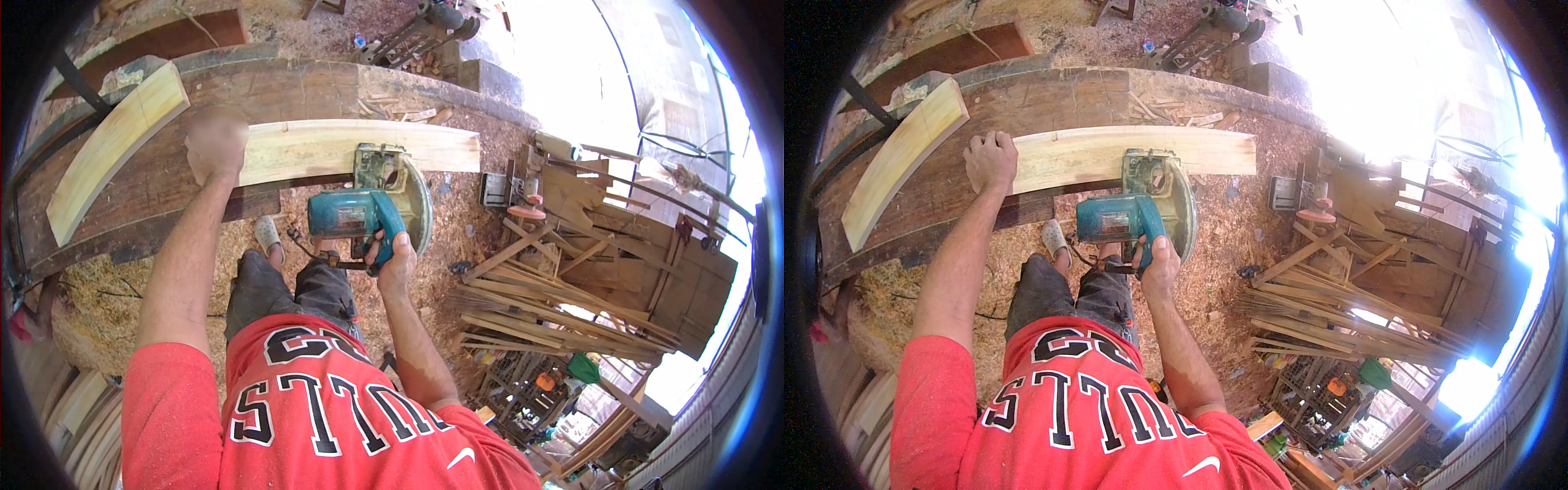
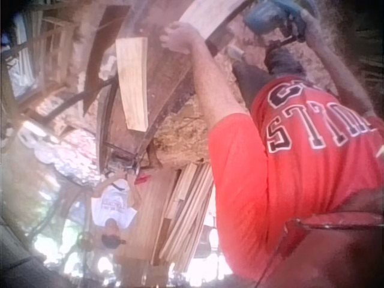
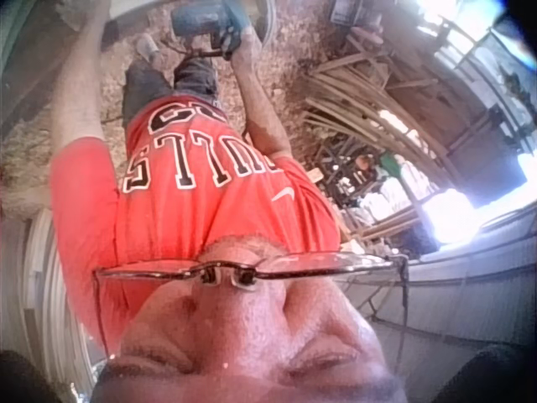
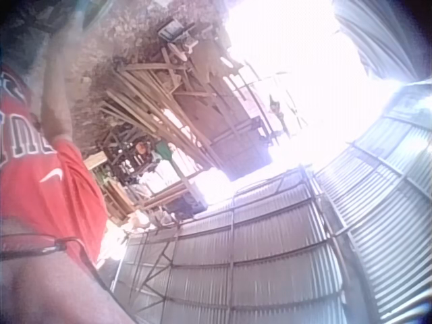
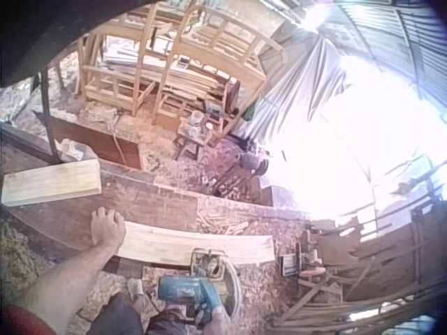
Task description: The person measures a wooden plank using a framing square and then cuts along the marked line with a circular saw.
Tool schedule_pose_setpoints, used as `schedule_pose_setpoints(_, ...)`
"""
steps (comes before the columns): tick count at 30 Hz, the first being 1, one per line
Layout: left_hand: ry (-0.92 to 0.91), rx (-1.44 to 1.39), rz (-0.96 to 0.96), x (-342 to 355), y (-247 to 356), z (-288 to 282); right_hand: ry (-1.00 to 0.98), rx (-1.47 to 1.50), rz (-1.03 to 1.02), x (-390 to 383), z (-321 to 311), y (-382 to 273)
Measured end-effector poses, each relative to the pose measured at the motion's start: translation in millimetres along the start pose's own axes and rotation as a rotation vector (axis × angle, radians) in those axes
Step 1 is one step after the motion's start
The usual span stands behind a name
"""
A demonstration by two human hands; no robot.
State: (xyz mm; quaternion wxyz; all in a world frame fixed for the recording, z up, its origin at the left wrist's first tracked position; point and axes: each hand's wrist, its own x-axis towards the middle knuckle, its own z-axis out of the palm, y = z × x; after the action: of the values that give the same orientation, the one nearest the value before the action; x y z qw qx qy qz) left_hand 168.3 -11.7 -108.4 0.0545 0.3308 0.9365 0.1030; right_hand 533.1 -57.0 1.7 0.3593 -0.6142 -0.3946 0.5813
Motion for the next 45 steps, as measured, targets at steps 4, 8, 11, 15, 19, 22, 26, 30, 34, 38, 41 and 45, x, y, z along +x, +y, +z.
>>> schedule_pose_setpoints(4, -0.005, -0.012, 0.004, 0, 0, -1, -0.006, 0.002, -0.008, 1, -1, 2)
schedule_pose_setpoints(8, 0.007, -0.007, -0.003, 0, 0, 0, -0.023, 0.015, -0.012, -1, -1, 0)
schedule_pose_setpoints(11, -0.009, -0.014, 0.015, 1, -1, -2, -0.015, 0.014, -0.02, -1, 0, 0)
schedule_pose_setpoints(15, -0.015, -0.015, 0.01, 0, 2, -4, -0.012, 0.025, -0.02, -1, 0, 1)
schedule_pose_setpoints(19, 0.011, -0.012, 0.018, 0, -1, -2, -0.018, -0.014, -0.021, 1, 0, -1)
schedule_pose_setpoints(22, 0.027, -0.014, 0.027, 0, -2, 1, 0.008, -0.001, -0.012, 1, 2, 0)
schedule_pose_setpoints(26, 0.043, -0.011, 0.042, 2, -5, 5, -0.003, -0.013, -0.019, 1, 3, -3)
schedule_pose_setpoints(30, 0.039, -0.017, 0.063, 2, -4, 4, 0.001, -0.039, -0.017, 1, 3, -2)
schedule_pose_setpoints(34, 0.042, -0.023, 0.059, 1, -3, 1, 0.013, -0.054, -0.014, 1, 5, -4)
schedule_pose_setpoints(38, 0.026, -0.036, 0.046, 0, -2, -2, 0.015, -0.058, -0.006, 3, 5, -7)
schedule_pose_setpoints(41, 0.013, -0.029, 0.049, 0, -2, -3, 0.011, -0.028, 0.012, 2, 5, -8)
schedule_pose_setpoints(45, 0.001, -0.05, 0.042, -2, 0, -4, 0.002, -0.013, 0.011, 3, 3, -7)
